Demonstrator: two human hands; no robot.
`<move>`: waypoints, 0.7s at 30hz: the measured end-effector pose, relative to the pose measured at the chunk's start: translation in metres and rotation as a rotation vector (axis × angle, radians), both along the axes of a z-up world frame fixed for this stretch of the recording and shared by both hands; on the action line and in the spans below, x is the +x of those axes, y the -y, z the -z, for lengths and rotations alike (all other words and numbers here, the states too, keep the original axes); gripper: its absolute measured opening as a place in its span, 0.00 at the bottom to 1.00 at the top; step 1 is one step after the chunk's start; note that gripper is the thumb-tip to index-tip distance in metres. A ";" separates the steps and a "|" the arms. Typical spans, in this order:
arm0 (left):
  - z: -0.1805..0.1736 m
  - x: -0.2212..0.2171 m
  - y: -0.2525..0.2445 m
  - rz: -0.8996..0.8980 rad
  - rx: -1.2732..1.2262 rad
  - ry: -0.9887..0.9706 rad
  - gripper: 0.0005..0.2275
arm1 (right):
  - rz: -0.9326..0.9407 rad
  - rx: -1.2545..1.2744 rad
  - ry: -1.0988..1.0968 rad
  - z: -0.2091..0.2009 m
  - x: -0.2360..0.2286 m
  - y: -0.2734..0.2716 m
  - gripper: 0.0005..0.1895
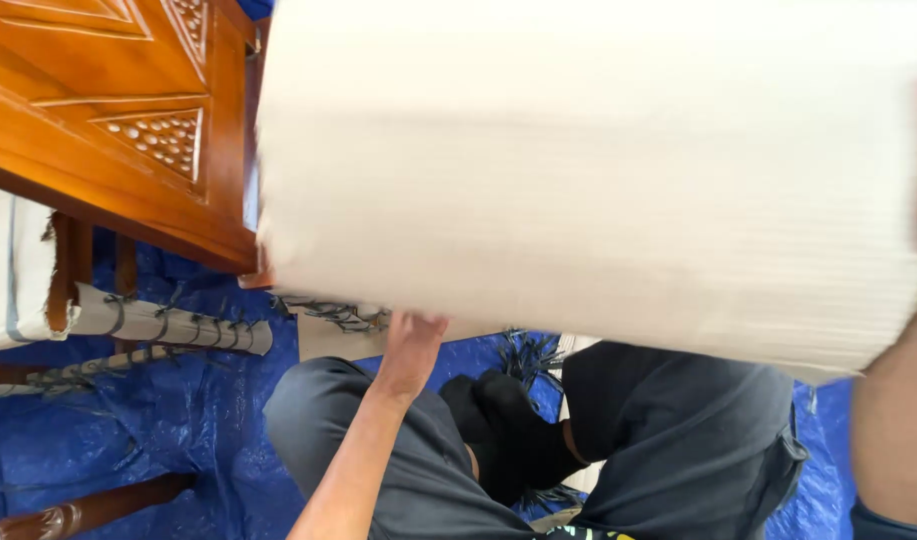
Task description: Wrapping wooden chair legs with protective cardboard and securing them with plastic ties.
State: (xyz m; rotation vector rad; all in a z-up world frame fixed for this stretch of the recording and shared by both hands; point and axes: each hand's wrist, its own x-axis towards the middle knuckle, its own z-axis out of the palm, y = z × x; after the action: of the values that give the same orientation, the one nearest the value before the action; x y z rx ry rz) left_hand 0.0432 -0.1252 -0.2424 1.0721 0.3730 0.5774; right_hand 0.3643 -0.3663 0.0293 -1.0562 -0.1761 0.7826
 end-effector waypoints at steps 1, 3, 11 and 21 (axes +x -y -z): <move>0.043 -0.013 -0.008 -0.066 -0.196 0.062 0.18 | -0.011 0.007 -0.014 0.020 -0.011 -0.024 0.24; 0.032 -0.028 -0.012 -0.107 -0.198 0.203 0.17 | -0.038 -0.177 0.163 0.088 0.018 -0.033 0.19; -0.002 -0.078 -0.008 -0.321 -0.243 0.223 0.28 | -0.162 -0.551 0.276 0.151 0.028 -0.080 0.13; -0.064 -0.071 -0.012 -0.484 -0.235 0.187 0.23 | -0.116 -0.533 0.531 0.144 0.050 -0.126 0.22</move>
State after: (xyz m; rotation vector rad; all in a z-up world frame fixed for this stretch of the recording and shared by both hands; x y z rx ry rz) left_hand -0.0273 -0.1135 -0.1785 0.6926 0.5262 1.0302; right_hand 0.4143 -0.2400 -0.1148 -1.7651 -0.5024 0.6499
